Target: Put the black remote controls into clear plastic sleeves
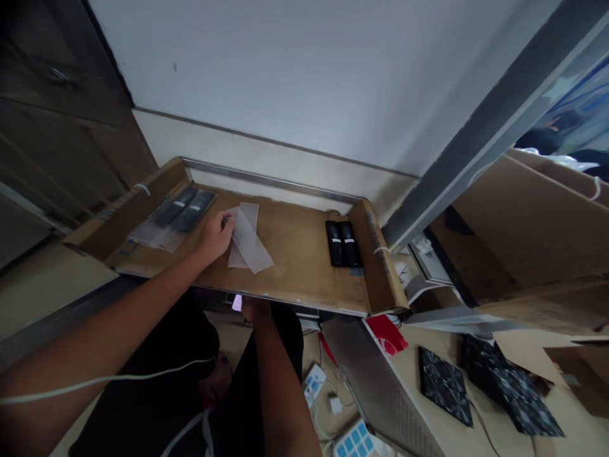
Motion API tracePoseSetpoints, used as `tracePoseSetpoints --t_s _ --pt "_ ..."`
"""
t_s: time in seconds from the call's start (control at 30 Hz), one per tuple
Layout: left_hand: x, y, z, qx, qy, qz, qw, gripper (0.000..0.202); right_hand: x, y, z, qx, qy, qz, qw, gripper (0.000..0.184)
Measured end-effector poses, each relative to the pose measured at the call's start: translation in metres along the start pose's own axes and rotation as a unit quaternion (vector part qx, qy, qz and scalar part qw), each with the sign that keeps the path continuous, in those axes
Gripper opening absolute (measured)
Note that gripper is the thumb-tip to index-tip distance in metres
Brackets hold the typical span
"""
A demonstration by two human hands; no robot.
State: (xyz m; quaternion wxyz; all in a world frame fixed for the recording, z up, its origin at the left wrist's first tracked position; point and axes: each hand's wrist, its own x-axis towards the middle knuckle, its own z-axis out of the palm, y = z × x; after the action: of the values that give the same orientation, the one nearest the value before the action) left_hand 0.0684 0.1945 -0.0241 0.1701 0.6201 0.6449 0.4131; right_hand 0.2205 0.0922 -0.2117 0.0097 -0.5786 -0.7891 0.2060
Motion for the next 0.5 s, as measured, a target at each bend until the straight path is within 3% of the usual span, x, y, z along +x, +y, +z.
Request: tracePoseSetpoints --t_s 0.23,0.5 --pt "0.001 0.001 -0.001 -0.005 0.002 -0.007 1.000 0.030 0.004 0.000 -0.002 -0.004 -0.002 -0.007 1.000 0.039" --pt "0.001 0.000 0.000 -0.016 0.005 -0.011 1.000 0.028 -0.002 0.010 -0.011 -0.005 0.030 0.086 0.996 0.044"
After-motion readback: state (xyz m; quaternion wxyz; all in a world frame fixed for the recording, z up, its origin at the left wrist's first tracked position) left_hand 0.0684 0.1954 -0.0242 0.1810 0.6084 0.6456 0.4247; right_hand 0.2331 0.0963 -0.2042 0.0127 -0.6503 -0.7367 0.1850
